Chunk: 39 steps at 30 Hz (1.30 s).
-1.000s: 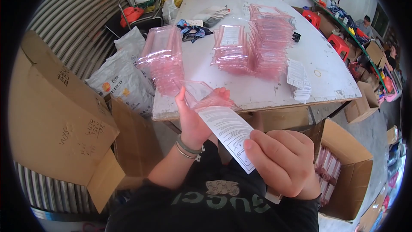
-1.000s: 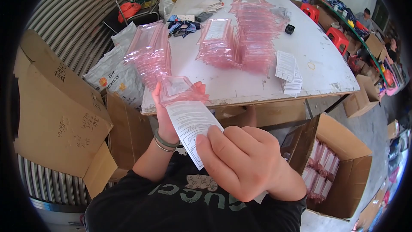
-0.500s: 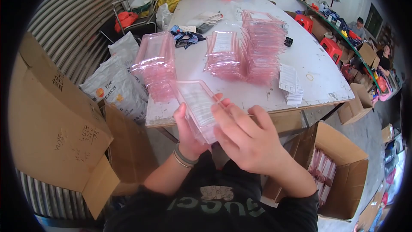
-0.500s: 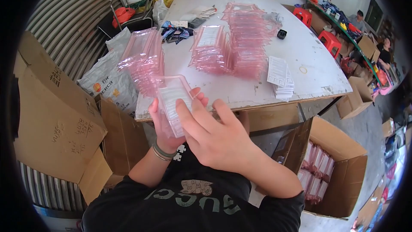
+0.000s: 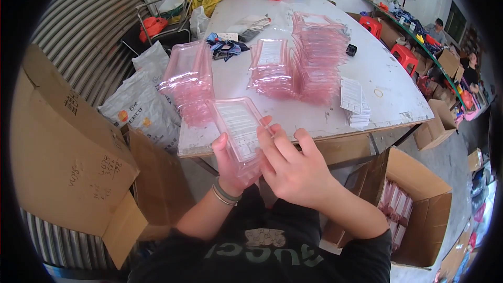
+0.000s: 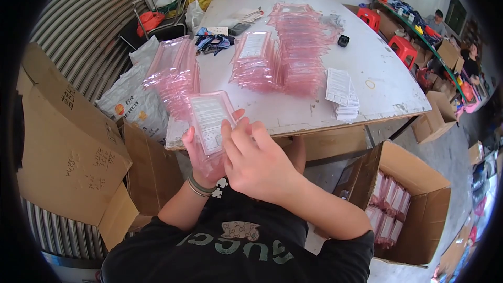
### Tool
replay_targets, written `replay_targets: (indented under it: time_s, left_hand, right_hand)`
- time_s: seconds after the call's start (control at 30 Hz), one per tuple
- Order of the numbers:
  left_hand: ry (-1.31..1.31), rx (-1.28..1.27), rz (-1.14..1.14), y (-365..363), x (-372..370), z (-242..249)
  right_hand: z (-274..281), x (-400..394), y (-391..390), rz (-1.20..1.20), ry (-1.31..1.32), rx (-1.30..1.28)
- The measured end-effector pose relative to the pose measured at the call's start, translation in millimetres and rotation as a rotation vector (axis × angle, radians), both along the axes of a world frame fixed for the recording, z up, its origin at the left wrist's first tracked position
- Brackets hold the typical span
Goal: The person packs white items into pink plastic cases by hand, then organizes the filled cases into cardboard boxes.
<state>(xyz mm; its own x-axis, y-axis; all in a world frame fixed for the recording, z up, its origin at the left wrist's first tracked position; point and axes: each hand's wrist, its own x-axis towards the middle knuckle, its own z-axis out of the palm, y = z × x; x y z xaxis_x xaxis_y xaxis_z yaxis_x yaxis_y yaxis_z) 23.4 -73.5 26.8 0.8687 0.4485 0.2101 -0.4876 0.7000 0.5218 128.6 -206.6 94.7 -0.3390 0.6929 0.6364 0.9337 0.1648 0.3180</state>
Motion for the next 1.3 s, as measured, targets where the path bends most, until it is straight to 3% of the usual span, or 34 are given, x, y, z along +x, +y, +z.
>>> replay_targets:
  time_s: [0.1, 0.23, 0.33, 0.4, 0.5, 0.57, 0.63, 0.7, 0.77, 0.87, 0.93, 0.97, 1.07, 1.17, 1.27, 1.3]
  left_hand:
    - [-0.03, 0.055, -0.008, -1, 0, 3]
    - [-0.19, -0.226, -0.184, 7, 4, -4]
    - [-0.056, -0.183, -0.165, 3, 3, 6]
    - [0.043, -0.052, -0.155, 7, 4, 16]
    - [0.194, 0.219, 0.183, 19, -7, 27]
    - [0.177, 0.608, 0.382, 41, -27, 50]
    - [0.3, 1.136, 0.903, 76, -41, 67]
    - [0.285, 1.24, 1.276, 113, -40, 87]
    - [0.613, 1.474, 1.438, 152, -47, 112]
    - [0.951, 1.707, 1.464, 254, -49, 98]
    - [1.401, 1.556, 0.901, 248, -37, 119]
    - [1.341, 1.557, 0.887, 251, -34, 118]
    - [1.23, 1.613, 0.888, 260, -34, 111]
    - [1.3, 1.738, 0.908, 251, -33, 124]
    - [1.302, 1.866, 1.045, 272, -32, 114]
    - [1.343, 1.769, 0.968, 269, -30, 120]
  right_hand:
    - [-2, 7, -6, 0.122, 0.069, 0.001]
    - [12, -7, -14, 0.328, 0.4, 0.034]
    - [-6, 6, 0, 0.069, 0.254, 0.02]
    - [-5, 17, -1, 0.123, 0.268, 0.137]
    - [42, 42, -3, 0.104, 0.186, 0.389]
    - [70, 78, 8, 0.005, 0.059, 0.522]
    - [91, 121, 28, -0.108, -0.011, 0.596]
    - [100, 169, 57, -0.182, 0.039, 0.601]
    - [104, 211, 82, -0.179, 0.086, 0.536]
    - [104, 236, 103, -0.238, 0.171, 0.396]
    - [107, 236, 101, -0.339, 0.352, 0.086]
    - [107, 235, 100, -0.382, 0.438, -0.072]
    - [100, 235, 91, -0.078, 0.491, 0.11]
    - [117, 183, 81, 0.029, 0.374, 0.437]
    - [100, 123, 95, 0.212, 0.456, 0.303]
    - [91, 105, 103, 0.249, 0.385, 0.278]
